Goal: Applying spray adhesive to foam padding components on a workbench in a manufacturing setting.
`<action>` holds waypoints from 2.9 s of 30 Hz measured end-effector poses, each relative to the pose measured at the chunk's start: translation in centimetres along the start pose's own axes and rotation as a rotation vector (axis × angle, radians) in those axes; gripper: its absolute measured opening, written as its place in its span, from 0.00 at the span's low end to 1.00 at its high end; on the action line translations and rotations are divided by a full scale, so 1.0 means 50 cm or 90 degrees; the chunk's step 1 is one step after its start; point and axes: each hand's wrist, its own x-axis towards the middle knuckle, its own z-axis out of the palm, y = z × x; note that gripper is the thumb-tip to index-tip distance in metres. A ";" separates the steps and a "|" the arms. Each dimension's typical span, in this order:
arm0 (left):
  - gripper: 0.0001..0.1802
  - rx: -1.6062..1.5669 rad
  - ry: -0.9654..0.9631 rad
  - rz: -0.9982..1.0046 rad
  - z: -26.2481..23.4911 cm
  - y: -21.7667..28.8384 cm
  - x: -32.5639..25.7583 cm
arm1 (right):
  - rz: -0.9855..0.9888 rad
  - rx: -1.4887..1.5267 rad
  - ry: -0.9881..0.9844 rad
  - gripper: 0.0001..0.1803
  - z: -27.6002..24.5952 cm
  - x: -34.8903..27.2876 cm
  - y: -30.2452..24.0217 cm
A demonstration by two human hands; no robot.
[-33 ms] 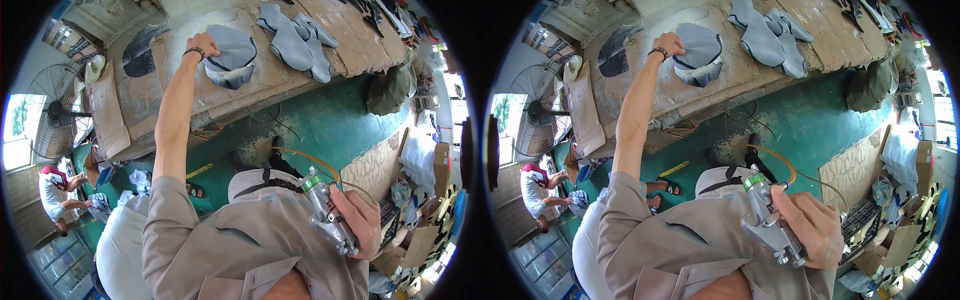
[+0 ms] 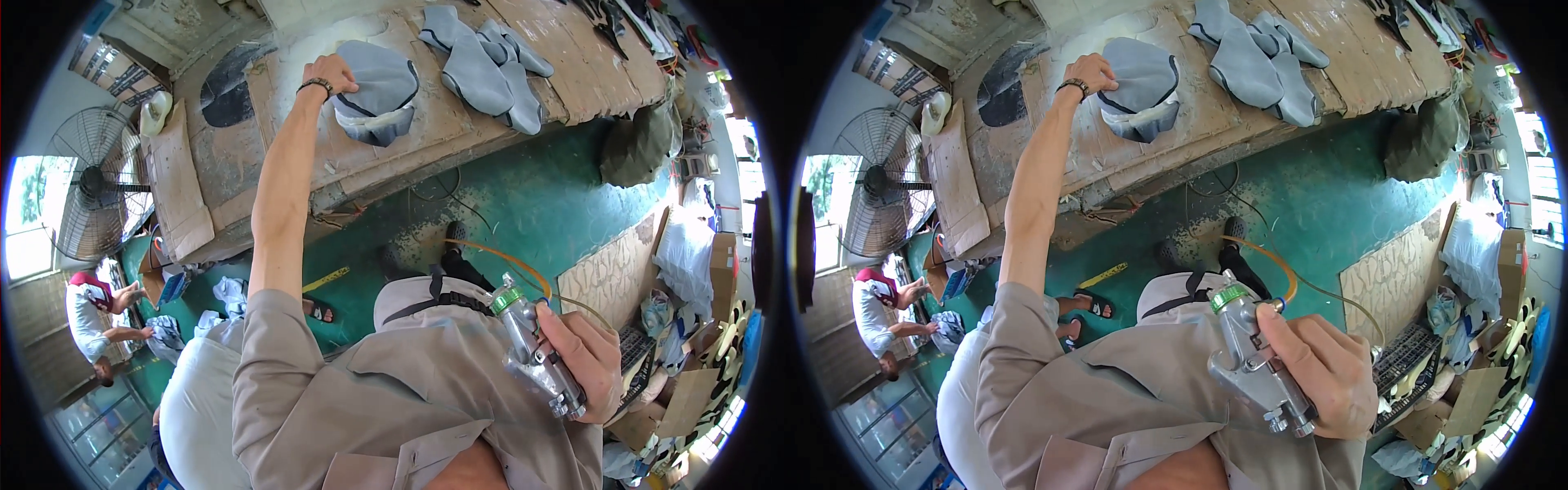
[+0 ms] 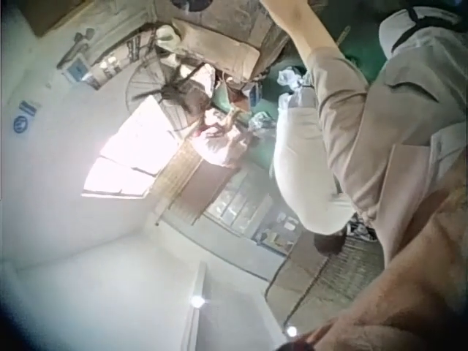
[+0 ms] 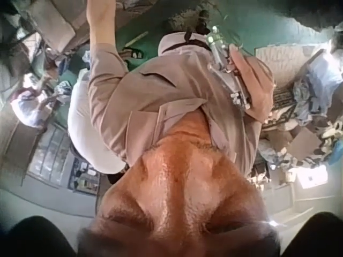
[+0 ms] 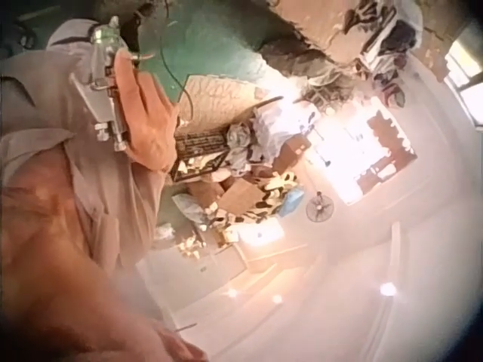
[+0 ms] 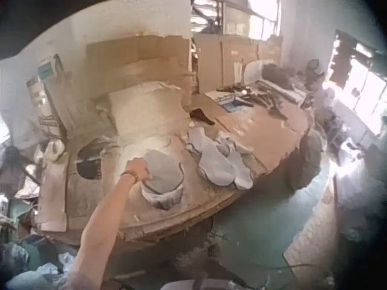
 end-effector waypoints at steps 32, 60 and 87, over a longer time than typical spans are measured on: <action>0.15 -0.198 0.328 -0.123 0.169 0.100 -0.419 | 0.266 0.116 0.144 0.29 -0.148 -0.045 0.326; 0.13 -0.871 -0.013 -0.888 0.881 0.043 -0.959 | 0.012 0.059 -0.098 0.34 -0.094 0.141 0.162; 0.12 -0.753 -0.111 -0.795 0.962 -0.031 -1.061 | -0.024 -0.042 -0.177 0.29 0.039 0.214 -0.048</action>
